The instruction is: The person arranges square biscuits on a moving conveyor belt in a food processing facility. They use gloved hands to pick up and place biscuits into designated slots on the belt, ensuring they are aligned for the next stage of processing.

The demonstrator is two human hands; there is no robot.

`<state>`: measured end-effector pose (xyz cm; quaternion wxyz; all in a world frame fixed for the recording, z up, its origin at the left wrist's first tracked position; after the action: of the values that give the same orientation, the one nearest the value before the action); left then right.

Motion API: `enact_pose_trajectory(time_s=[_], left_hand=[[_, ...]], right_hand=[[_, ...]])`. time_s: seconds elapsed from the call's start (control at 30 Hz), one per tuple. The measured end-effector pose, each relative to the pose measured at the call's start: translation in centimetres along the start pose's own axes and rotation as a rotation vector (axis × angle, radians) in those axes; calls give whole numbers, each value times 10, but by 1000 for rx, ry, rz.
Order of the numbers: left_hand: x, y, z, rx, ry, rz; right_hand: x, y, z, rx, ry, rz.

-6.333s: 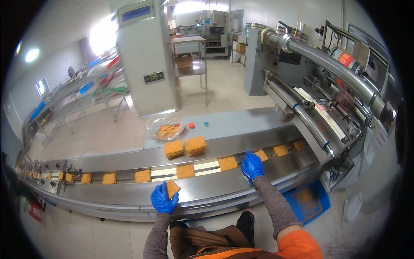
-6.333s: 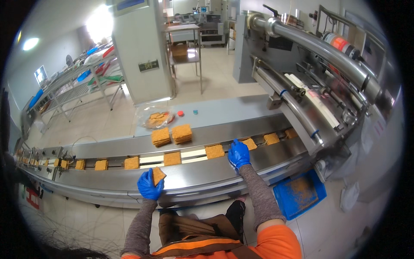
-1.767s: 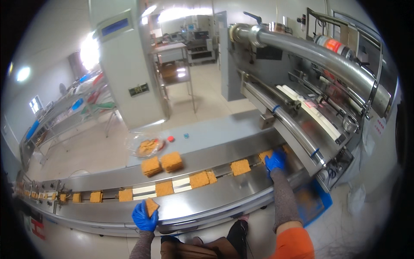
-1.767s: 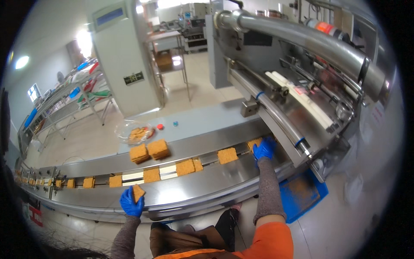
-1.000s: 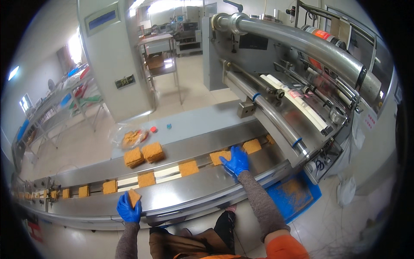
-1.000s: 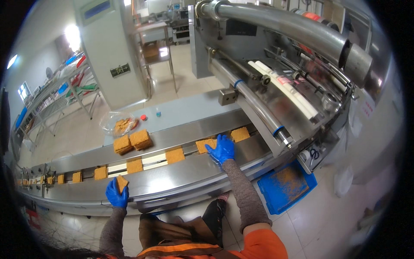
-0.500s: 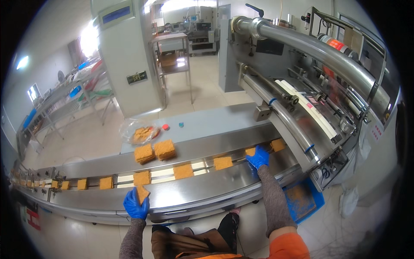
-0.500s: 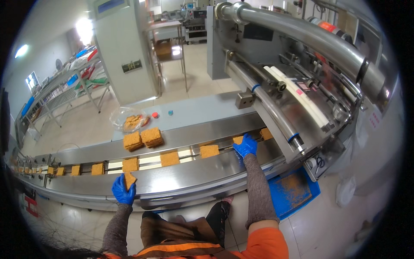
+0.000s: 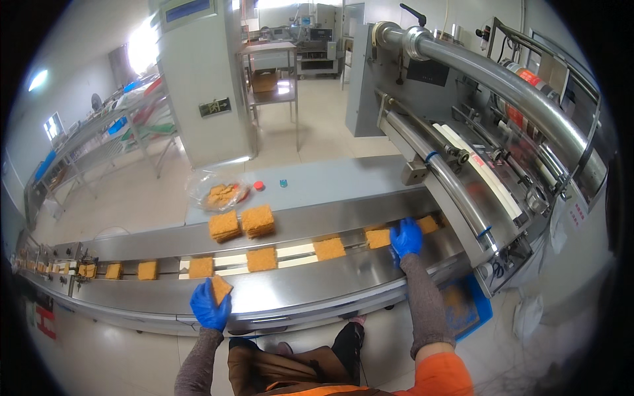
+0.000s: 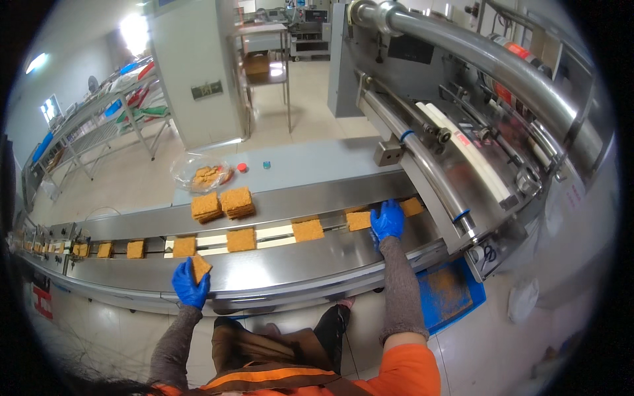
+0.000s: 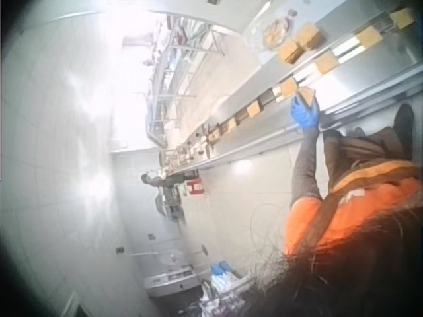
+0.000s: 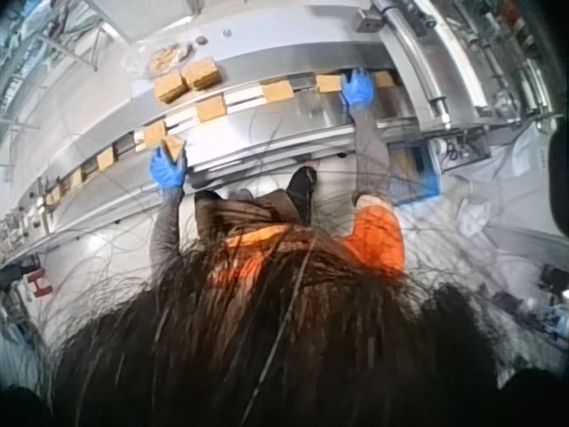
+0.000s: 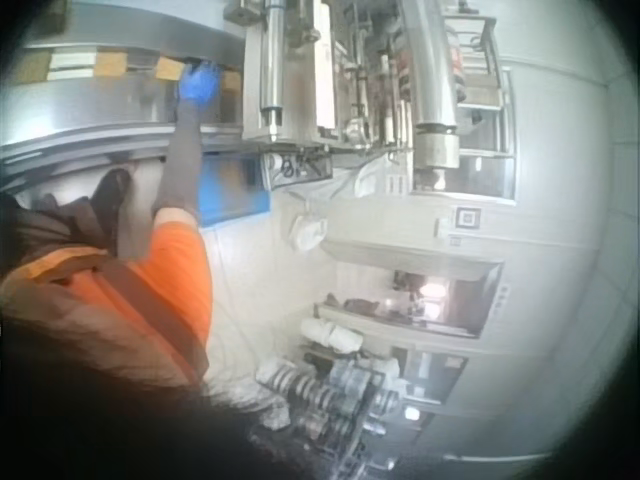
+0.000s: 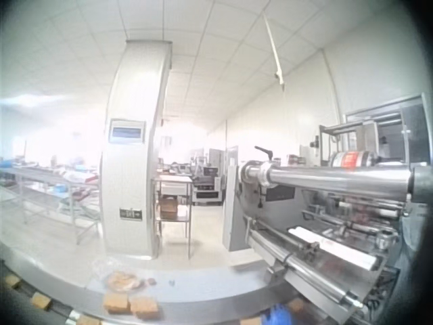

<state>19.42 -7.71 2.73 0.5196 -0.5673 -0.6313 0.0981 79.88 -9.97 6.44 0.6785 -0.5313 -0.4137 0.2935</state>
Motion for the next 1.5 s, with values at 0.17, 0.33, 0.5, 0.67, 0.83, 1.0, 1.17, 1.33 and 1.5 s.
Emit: enact_pose_trajectory(time_s=[0.17, 0.33, 0.5, 0.67, 0.83, 1.0, 1.17, 1.33, 1.5], left_hand=[[54, 71, -138, -477, 347, 160], [65, 150, -241, -535, 307, 438], [44, 145, -234, -269, 411, 484], [37, 143, -228, -278, 506, 509], [38, 138, -225, -242, 420, 558], [40, 140, -229, -252, 402, 569], [43, 141, -233, -229, 424, 586], [40, 139, -233, -241, 423, 579], [39, 142, -230, -232, 469, 554]], right_hand=[[-69, 46, 65, 740, -287, -58], [-100, 14, 124, 1240, -167, 265], [-16, 28, -36, 866, -19, -72], [54, 62, -223, 811, 278, -3], [71, 73, -190, 85, 164, -193], [80, 39, -197, 173, 242, 227], [72, 62, -243, -98, 124, -113], [62, 35, -176, -258, 185, 73], [37, 49, -149, -66, 170, -115]])
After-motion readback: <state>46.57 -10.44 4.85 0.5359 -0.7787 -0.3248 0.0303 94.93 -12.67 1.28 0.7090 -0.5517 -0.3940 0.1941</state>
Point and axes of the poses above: each hand's wrist, its own x-axis towards the middle knuckle, its own y-axis out of the palm, z = x × y, the point moved 1 cm from there along x, towards the middle knuckle, and after that the axes turned 12 degrees about -x, right-handed, at the moved point
